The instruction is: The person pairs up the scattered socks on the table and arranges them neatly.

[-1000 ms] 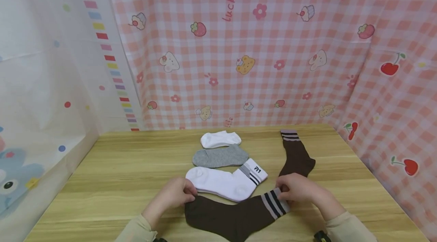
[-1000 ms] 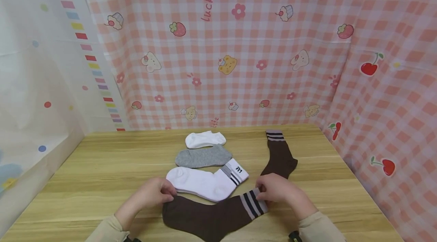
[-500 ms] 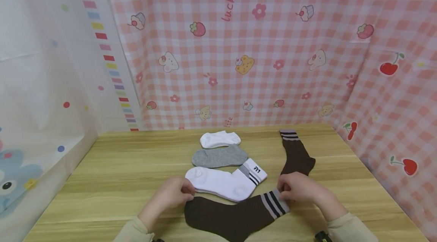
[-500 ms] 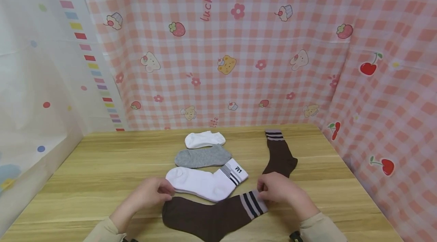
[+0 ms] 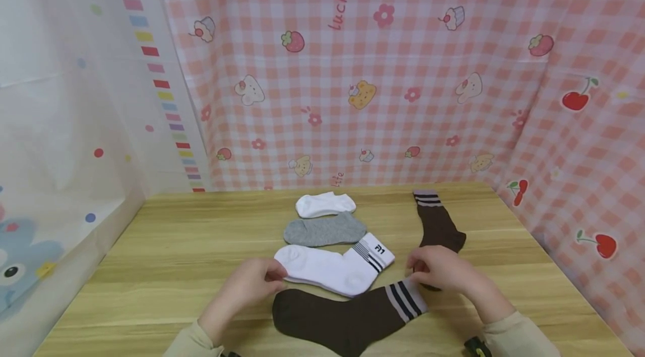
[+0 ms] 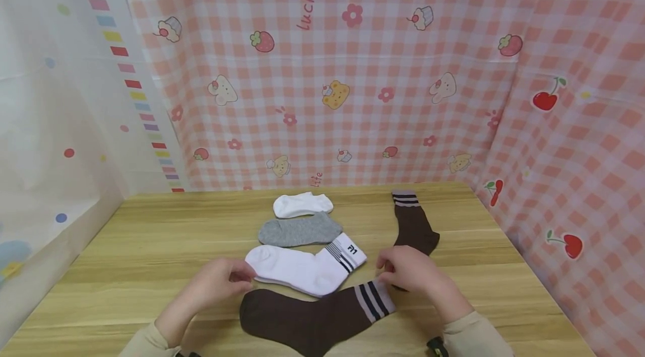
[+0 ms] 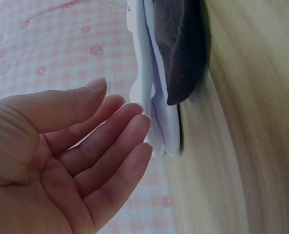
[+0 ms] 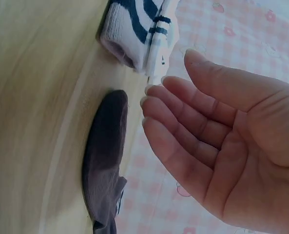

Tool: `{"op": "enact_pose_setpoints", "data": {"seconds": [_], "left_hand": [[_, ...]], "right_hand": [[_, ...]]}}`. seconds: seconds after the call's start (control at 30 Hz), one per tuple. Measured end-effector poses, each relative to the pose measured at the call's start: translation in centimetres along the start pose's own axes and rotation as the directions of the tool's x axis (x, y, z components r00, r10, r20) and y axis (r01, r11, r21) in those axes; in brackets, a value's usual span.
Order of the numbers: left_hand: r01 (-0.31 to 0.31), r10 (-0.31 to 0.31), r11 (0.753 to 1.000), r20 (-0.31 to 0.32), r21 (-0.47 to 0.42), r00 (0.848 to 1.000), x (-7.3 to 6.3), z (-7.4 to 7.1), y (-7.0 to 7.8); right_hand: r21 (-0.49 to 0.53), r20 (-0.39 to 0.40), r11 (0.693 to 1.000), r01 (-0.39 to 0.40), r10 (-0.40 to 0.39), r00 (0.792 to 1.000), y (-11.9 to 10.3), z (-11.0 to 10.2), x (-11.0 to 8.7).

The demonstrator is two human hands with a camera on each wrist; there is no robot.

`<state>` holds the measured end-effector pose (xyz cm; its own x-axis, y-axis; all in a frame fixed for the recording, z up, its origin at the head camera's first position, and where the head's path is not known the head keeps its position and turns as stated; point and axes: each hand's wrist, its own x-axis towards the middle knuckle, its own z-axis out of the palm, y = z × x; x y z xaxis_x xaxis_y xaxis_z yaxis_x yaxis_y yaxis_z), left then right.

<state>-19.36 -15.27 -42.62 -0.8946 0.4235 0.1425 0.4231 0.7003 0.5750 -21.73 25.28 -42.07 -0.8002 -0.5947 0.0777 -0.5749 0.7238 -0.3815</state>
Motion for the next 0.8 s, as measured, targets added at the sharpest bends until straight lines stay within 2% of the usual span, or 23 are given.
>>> {"op": "enact_pose_setpoints", "data": {"seconds": [0.2,0.33,0.5,0.8], "left_hand": [[-0.011,0.011,1.000,-0.030,0.008,1.000,0.1,-0.1,0.7],[-0.016,0.018,0.999,-0.055,0.033,0.998,0.2,-0.1,1.2],[-0.072,0.079,0.995,-0.090,0.070,0.993,0.3,0.0,1.6],[-0.110,0.128,0.986,-0.145,0.123,0.981,0.4,0.7,2.7]], "right_hand": [[-0.014,-0.027,0.998,-0.066,0.065,0.997,-0.1,-0.5,-0.1],[-0.046,-0.042,0.996,-0.081,0.079,0.996,0.1,-0.5,-0.2],[-0.068,-0.058,0.994,-0.087,0.083,0.995,0.5,-0.6,-0.4],[-0.104,-0.074,0.990,-0.101,0.093,0.993,1.2,-0.6,-0.8]]}}
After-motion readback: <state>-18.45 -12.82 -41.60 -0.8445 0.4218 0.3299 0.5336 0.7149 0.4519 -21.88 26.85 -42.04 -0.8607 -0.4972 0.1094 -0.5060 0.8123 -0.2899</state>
